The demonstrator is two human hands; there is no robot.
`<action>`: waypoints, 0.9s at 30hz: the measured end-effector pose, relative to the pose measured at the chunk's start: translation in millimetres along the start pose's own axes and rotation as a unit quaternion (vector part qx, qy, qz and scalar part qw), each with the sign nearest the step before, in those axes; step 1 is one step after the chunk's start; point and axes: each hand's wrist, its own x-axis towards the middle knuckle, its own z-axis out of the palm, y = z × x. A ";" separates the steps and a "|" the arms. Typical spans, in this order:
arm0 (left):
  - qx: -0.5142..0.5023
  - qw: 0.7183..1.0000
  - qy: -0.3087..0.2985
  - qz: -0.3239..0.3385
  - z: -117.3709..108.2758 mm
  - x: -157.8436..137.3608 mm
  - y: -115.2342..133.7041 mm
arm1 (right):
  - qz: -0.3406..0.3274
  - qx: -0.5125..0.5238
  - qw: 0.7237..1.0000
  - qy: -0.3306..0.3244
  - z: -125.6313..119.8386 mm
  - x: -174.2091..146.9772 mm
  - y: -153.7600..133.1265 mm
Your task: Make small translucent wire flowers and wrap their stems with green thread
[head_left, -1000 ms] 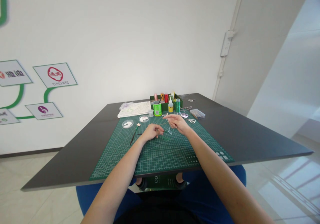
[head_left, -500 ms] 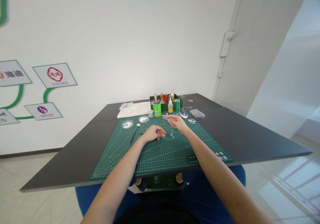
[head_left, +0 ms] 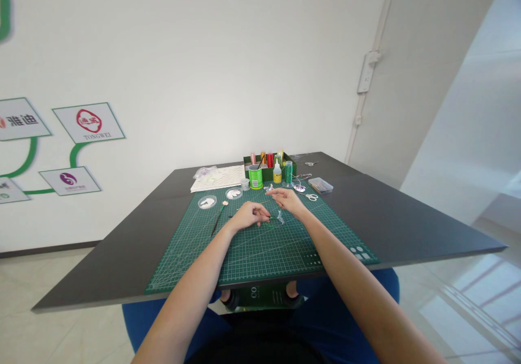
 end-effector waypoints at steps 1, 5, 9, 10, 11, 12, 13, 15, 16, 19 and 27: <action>-0.004 1.000 0.001 -0.002 0.1 -0.1 0.6 | 0.000 -0.004 1.000 -0.001 -0.4 0.5 1.3; -0.030 0.999 0.011 -0.002 1.2 0.0 2.5 | 0.009 -0.020 1.000 -0.003 -2.0 2.4 6.0; -0.069 0.997 0.022 0.006 1.7 0.2 4.4 | 0.025 -0.026 0.999 -0.003 -2.4 4.1 9.4; -0.078 0.997 0.026 0.009 1.6 0.2 5.1 | 0.031 -0.028 0.999 -0.004 -2.3 4.5 10.4; -0.086 0.996 0.031 0.013 1.5 0.3 5.9 | 0.038 -0.029 0.999 -0.004 -2.2 5.0 11.4; -0.093 0.995 0.036 0.017 1.3 0.3 6.7 | 0.045 -0.031 0.998 -0.004 -2.0 5.4 12.4; -0.099 0.994 0.042 0.022 1.0 0.3 7.6 | 0.053 -0.032 0.998 -0.005 -1.7 5.7 13.3; -0.108 0.992 0.053 0.031 0.3 0.4 9.2 | 0.068 -0.031 0.997 -0.004 -1.1 6.1 14.8; -0.112 0.991 0.058 0.036 0.0 0.5 10.0 | 0.073 -0.030 0.997 -0.006 -0.9 6.1 15.2; -0.115 0.989 0.075 0.046 -1.0 0.6 12.0 | 0.077 -0.027 0.997 -0.007 -0.5 5.3 15.2; -0.094 0.985 0.128 0.061 -5.2 0.5 14.8 | 0.078 -0.044 0.996 -0.015 -0.3 3.4 12.2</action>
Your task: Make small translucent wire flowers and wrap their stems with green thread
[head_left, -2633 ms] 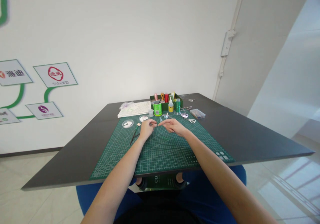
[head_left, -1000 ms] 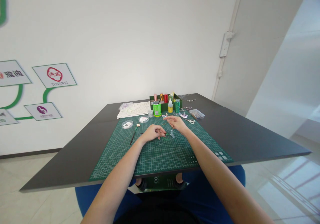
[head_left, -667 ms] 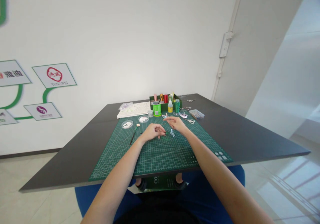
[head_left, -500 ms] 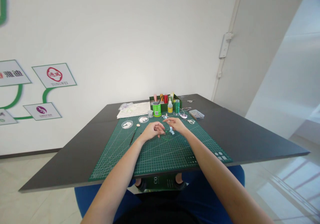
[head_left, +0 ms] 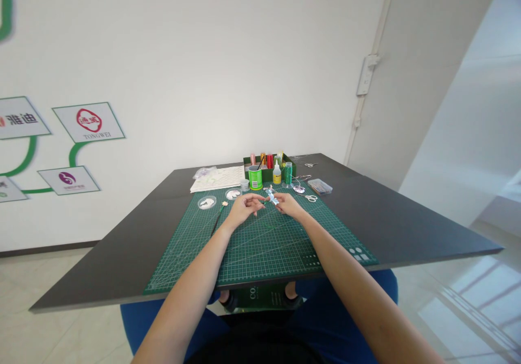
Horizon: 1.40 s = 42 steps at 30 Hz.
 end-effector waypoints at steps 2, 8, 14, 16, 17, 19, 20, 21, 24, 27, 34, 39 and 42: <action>0.011 1.000 0.011 0.004 -1.3 0.4 0.2 | -0.007 -0.012 1.000 -0.008 0.5 -1.0 -1.2; 0.025 0.999 0.045 0.010 -4.3 1.4 -1.1 | -0.013 -0.033 0.998 -0.044 1.7 -2.3 -2.9; 0.025 0.996 0.083 0.010 -6.9 3.2 -4.2 | -0.018 -0.063 0.996 -0.063 0.9 -3.1 -3.8; 0.025 0.995 0.099 0.010 -8.2 4.0 -6.0 | -0.019 -0.066 0.995 -0.067 0.6 -4.3 -5.3; 0.025 0.994 0.108 0.010 -8.9 4.4 -7.0 | -0.020 -0.066 0.995 -0.069 0.5 -5.0 -6.1; 0.028 0.992 0.125 0.014 -10.3 5.2 -9.0 | -0.023 -0.066 0.995 -0.073 0.5 -6.2 -7.4; 0.030 0.990 0.134 0.017 -10.9 5.6 -9.9 | -0.024 -0.065 0.995 -0.075 0.6 -6.7 -7.9; 0.034 0.989 0.144 0.020 -11.6 5.9 -10.8 | -0.024 -0.065 0.995 -0.076 0.7 -7.0 -8.2; 0.046 0.984 0.170 0.020 -13.3 6.7 -12.7 | -0.023 -0.059 0.995 -0.078 1.2 -7.6 -8.4; 0.048 0.982 0.182 0.013 -14.3 6.6 -12.7 | -0.022 -0.056 0.995 -0.078 1.4 -7.8 -8.6; 0.048 0.977 0.207 0.023 -15.5 5.0 -8.4 | -0.013 -0.072 0.994 -0.078 2.0 -8.9 -11.7; 0.045 0.971 0.233 0.038 -17.7 5.3 -7.9 | -0.012 -0.066 0.995 -0.076 1.8 -8.3 -10.8; 0.048 0.966 0.250 0.041 -19.5 5.1 -8.1 | -0.015 -0.076 0.994 -0.075 0.4 -7.3 -8.3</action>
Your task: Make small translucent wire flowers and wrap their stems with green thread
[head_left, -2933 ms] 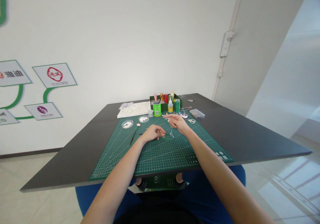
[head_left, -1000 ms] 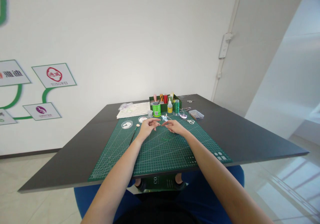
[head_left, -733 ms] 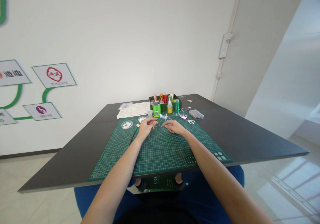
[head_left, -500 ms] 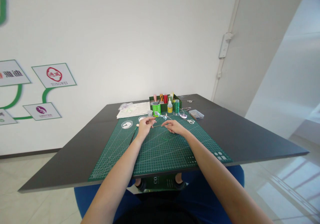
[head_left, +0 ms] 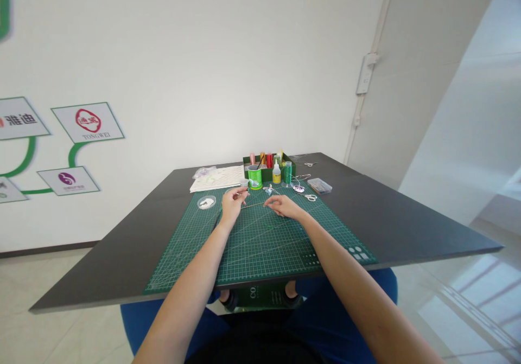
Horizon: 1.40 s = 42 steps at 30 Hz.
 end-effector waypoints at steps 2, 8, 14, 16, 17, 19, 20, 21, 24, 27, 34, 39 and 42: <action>0.000 1.000 0.012 0.002 -1.2 0.5 -0.4 | -0.004 -0.015 1.000 0.001 -1.0 0.7 2.1; -0.003 1.000 0.030 -0.002 -3.5 1.9 -1.5 | -0.033 -0.100 0.994 0.023 -3.7 2.6 8.8; 0.002 0.999 0.036 -0.007 -4.3 1.3 0.2 | -0.081 -0.199 0.974 0.069 -7.1 3.2 12.1; 0.004 0.999 0.037 -0.006 -4.7 0.9 0.7 | -0.083 -0.210 0.970 0.088 -8.3 2.9 11.5; 0.004 0.999 0.038 -0.006 -4.9 0.8 0.8 | -0.082 -0.214 0.968 0.098 -8.8 2.6 10.9; 0.005 0.999 0.039 -0.003 -5.2 0.9 0.6 | -0.076 -0.224 0.965 0.113 -9.5 2.1 9.7; 0.006 0.999 0.040 -0.002 -5.3 1.2 0.4 | -0.072 -0.230 0.963 0.117 -9.8 1.9 9.0; 0.005 0.999 0.042 0.000 -5.4 1.6 -0.1 | -0.066 -0.238 0.962 0.119 -10.0 1.6 8.2; -0.003 0.999 0.048 0.004 -5.6 3.3 -1.9 | -0.040 -0.263 0.955 0.135 -10.4 0.5 5.9; -0.012 0.999 0.052 0.009 -5.9 4.6 -3.5 | -0.011 -0.284 0.946 0.159 -11.1 -1.0 3.5; -0.015 0.998 0.060 0.009 -5.9 3.6 -2.2 | 0.067 -0.329 0.920 0.203 -13.1 -4.6 -0.7; -0.014 0.997 0.071 0.007 -5.9 3.3 -1.3 | 0.115 -0.345 0.903 0.231 -14.5 -5.8 -2.5; -0.014 0.997 0.073 0.005 -6.3 3.4 -1.1 | 0.132 -0.342 0.898 0.242 -16.2 -6.1 -2.7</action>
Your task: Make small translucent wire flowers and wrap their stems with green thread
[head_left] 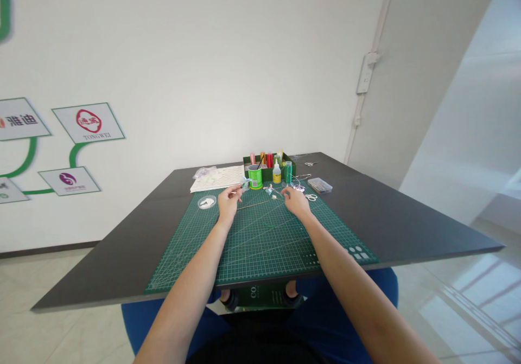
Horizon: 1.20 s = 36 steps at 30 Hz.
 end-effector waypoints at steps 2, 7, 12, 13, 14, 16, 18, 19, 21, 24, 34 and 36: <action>-0.003 1.000 0.001 0.001 -0.4 0.1 0.1 | 0.010 0.002 1.000 0.003 -0.9 0.9 1.1; -0.003 1.000 0.003 0.000 -1.0 0.0 0.9 | 0.041 0.009 0.999 0.009 -3.0 2.5 4.0; -0.002 1.000 0.008 -0.002 -1.3 0.3 1.7 | 0.068 0.010 0.997 0.019 -5.9 1.5 5.4; -0.003 1.000 0.009 -0.002 -1.4 0.5 1.6 | 0.072 0.009 0.997 0.020 -6.5 1.3 5.6; -0.004 1.000 0.009 -0.001 -1.5 0.7 1.4 | 0.076 0.008 0.997 0.020 -7.0 1.1 5.8; -0.005 1.000 0.008 0.000 -1.8 1.1 0.8 | 0.081 0.005 0.996 0.020 -7.9 1.2 6.2; -0.003 1.000 0.008 0.001 -2.3 1.5 0.3 | 0.088 0.001 0.996 0.021 -8.6 1.6 6.8; -0.004 1.000 0.009 0.002 -2.6 1.8 0.0 | 0.092 0.000 0.996 0.021 -9.0 1.8 7.1; -0.009 1.000 0.013 0.001 -3.4 2.5 -0.5 | 0.104 -0.002 0.994 0.023 -9.8 2.1 7.7; -0.021 1.000 0.023 -0.003 -4.4 3.5 -1.2 | 0.122 -0.001 0.992 0.023 -11.8 1.8 8.2; -0.021 1.000 0.020 -0.002 -4.6 3.2 -0.1 | 0.166 0.016 0.985 0.054 -16.8 -4.0 7.0; -0.015 1.000 0.019 0.001 -4.7 3.4 -0.5 | 0.166 0.018 0.983 0.071 -16.1 -5.1 6.8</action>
